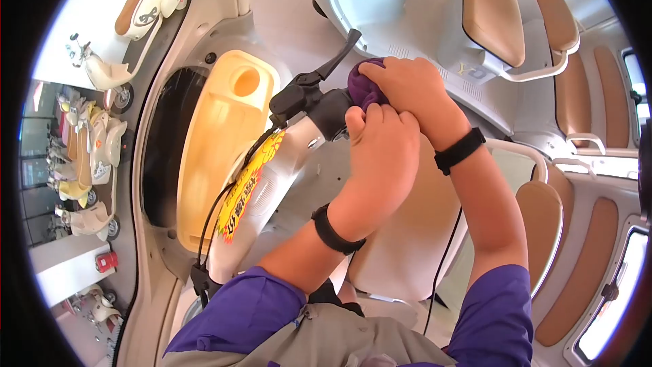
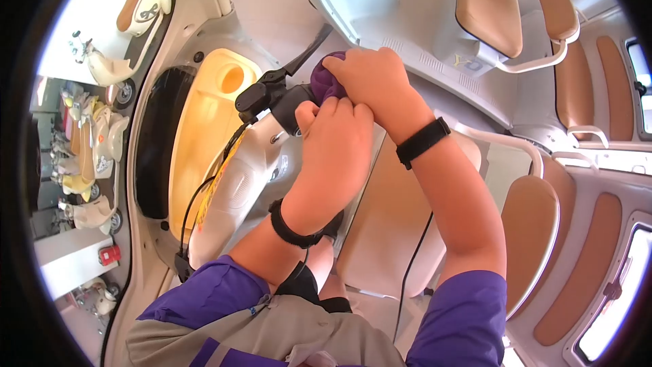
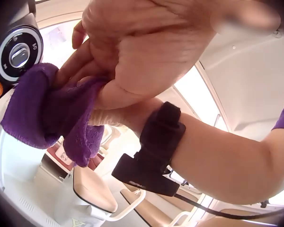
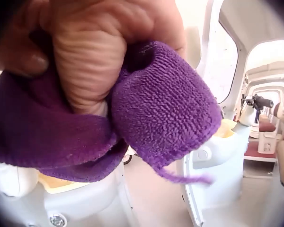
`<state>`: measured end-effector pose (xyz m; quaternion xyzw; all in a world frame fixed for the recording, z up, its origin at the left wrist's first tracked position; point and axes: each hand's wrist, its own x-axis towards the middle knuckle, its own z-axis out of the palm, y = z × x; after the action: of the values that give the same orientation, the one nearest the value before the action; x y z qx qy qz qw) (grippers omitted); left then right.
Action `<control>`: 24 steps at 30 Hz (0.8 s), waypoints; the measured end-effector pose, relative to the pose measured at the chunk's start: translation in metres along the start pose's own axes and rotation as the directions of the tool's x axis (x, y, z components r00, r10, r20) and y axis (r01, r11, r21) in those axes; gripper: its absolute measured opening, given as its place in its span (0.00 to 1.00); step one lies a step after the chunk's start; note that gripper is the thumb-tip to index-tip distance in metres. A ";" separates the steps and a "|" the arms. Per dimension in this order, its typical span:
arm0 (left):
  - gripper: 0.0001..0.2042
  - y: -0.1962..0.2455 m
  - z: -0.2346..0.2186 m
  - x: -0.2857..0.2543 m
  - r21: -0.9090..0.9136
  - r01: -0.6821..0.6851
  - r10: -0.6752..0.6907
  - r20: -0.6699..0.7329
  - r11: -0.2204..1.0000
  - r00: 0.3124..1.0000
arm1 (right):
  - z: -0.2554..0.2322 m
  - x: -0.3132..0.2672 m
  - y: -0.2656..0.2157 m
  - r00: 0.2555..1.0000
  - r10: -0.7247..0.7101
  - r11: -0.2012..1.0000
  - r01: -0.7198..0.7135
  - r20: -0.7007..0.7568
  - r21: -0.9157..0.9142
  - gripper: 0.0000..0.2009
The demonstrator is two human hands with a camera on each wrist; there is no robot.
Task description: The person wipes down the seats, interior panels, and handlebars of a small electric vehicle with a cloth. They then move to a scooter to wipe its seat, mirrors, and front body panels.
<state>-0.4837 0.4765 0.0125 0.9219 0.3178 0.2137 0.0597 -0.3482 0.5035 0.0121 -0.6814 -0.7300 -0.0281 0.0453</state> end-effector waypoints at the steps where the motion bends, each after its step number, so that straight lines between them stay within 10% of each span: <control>1: 0.05 0.000 -0.003 0.002 -0.017 -0.003 0.003 0.021 1.000 1.000 | -0.006 0.001 -0.001 0.998 0.008 1.000 -0.009 0.060 0.008 0.16; 7: 0.06 0.001 -0.009 0.009 -0.126 -0.004 0.011 0.055 0.992 0.998 | -0.002 -0.012 0.001 0.987 0.156 0.985 -0.158 0.032 0.073 0.18; 10: 0.06 0.002 0.007 0.015 -0.170 -0.035 0.036 0.000 0.985 0.999 | -0.012 -0.025 0.026 0.844 0.523 0.812 -0.535 0.117 0.233 0.20; 12: 0.05 0.002 0.005 0.028 -0.162 -0.020 0.028 0.049 0.987 0.998 | -0.008 -0.023 0.022 0.775 0.605 0.780 -0.534 -0.180 0.326 0.21; 18: 0.04 -0.043 -0.033 0.036 -0.089 0.176 -0.178 -0.015 0.980 0.984 | -0.002 0.051 0.003 0.976 0.147 0.751 -0.005 -0.159 0.660 0.22; 24: 0.06 -0.068 -0.026 0.042 0.008 0.138 -0.138 0.087 0.990 0.987 | 0.023 0.057 -0.021 0.945 0.326 0.776 -0.291 0.040 0.559 0.16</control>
<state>-0.5028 0.5551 0.0339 0.9062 0.3780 0.1682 0.0875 -0.3741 0.5606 -0.0048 -0.7473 -0.5828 0.1736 0.2677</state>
